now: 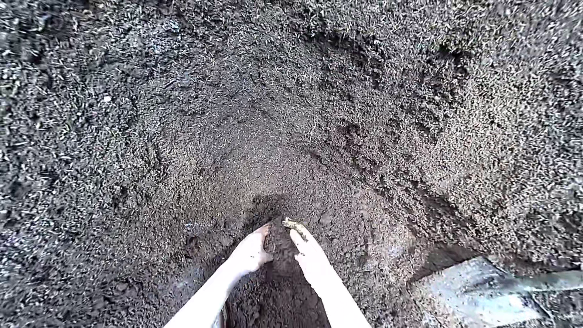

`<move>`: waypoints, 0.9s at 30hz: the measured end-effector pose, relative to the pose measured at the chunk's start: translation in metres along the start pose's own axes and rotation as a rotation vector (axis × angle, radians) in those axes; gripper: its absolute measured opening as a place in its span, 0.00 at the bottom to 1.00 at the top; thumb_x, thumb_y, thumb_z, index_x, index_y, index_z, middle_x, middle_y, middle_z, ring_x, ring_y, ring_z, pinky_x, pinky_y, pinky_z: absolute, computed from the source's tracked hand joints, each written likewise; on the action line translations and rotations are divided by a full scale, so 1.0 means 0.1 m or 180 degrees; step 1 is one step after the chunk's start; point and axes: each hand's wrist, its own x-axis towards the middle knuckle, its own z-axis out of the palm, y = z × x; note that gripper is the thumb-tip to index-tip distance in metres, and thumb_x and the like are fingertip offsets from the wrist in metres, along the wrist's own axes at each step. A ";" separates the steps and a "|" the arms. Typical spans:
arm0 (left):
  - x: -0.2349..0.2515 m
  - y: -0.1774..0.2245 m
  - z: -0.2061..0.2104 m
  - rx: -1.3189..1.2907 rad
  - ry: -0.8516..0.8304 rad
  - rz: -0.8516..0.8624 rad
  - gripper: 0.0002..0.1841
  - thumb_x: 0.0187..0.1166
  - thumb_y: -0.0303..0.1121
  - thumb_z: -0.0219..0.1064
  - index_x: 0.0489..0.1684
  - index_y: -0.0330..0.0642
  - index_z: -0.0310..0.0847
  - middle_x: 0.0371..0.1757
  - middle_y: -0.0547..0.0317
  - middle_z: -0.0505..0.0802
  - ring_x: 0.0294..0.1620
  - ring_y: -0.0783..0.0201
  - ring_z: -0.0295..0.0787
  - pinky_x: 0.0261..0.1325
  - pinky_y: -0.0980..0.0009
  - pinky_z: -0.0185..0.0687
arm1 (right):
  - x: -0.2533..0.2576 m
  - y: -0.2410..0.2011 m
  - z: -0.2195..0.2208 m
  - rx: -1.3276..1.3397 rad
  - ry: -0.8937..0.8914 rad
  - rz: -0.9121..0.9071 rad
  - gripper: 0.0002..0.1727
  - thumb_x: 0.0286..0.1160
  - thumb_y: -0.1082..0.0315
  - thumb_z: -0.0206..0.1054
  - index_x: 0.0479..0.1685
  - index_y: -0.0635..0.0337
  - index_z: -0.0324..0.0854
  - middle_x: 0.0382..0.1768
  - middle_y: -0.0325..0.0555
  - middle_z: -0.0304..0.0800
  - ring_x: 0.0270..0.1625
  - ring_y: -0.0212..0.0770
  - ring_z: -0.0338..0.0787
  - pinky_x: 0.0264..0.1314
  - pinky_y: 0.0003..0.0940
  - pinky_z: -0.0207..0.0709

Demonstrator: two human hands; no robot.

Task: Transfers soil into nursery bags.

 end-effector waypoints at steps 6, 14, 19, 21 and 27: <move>-0.03 -0.22 -0.06 0.0118 0.0010 0.0205 0.45 0.72 0.26 0.74 0.94 0.41 0.55 0.96 0.54 0.59 0.94 0.59 0.55 0.93 0.56 0.52 | -0.01 -0.08 -0.12 -0.1290 0.0264 0.0309 0.22 0.92 0.59 0.54 0.72 0.64 0.80 0.71 0.53 0.86 0.70 0.42 0.87 0.72 0.41 0.82; -0.35 -0.25 -0.13 0.0082 0.0052 0.0043 0.45 0.71 0.25 0.73 0.94 0.47 0.56 0.96 0.61 0.58 0.93 0.62 0.58 0.92 0.57 0.57 | -0.22 1.58 -0.12 0.2136 0.1172 0.2080 0.50 0.89 0.31 0.28 0.88 0.72 0.49 0.79 0.71 0.72 0.77 0.56 0.81 0.77 0.45 0.76; -0.43 -0.50 -0.06 -0.0120 0.0205 0.0116 0.45 0.67 0.23 0.73 0.92 0.45 0.60 0.95 0.58 0.62 0.92 0.61 0.61 0.91 0.57 0.59 | 0.42 1.41 0.25 0.3243 0.2012 0.1471 0.57 0.76 0.18 0.30 0.94 0.54 0.40 0.89 0.66 0.55 0.84 0.62 0.70 0.76 0.60 0.75; -0.51 -0.53 -0.07 -0.0273 0.0282 0.0226 0.44 0.65 0.23 0.73 0.91 0.44 0.62 0.93 0.58 0.65 0.91 0.63 0.63 0.90 0.59 0.61 | 0.67 1.28 0.24 0.3331 0.1917 0.1113 0.57 0.70 0.14 0.27 0.96 0.42 0.40 0.92 0.58 0.53 0.88 0.61 0.64 0.77 0.73 0.69; -0.44 -0.72 -0.10 -0.0221 0.0090 -0.0017 0.46 0.68 0.25 0.72 0.94 0.46 0.55 0.95 0.56 0.60 0.93 0.61 0.59 0.92 0.57 0.57 | 1.13 0.89 0.14 0.3053 0.1511 0.0680 0.49 0.73 0.17 0.27 0.89 0.34 0.55 0.82 0.47 0.72 0.81 0.54 0.74 0.69 0.71 0.73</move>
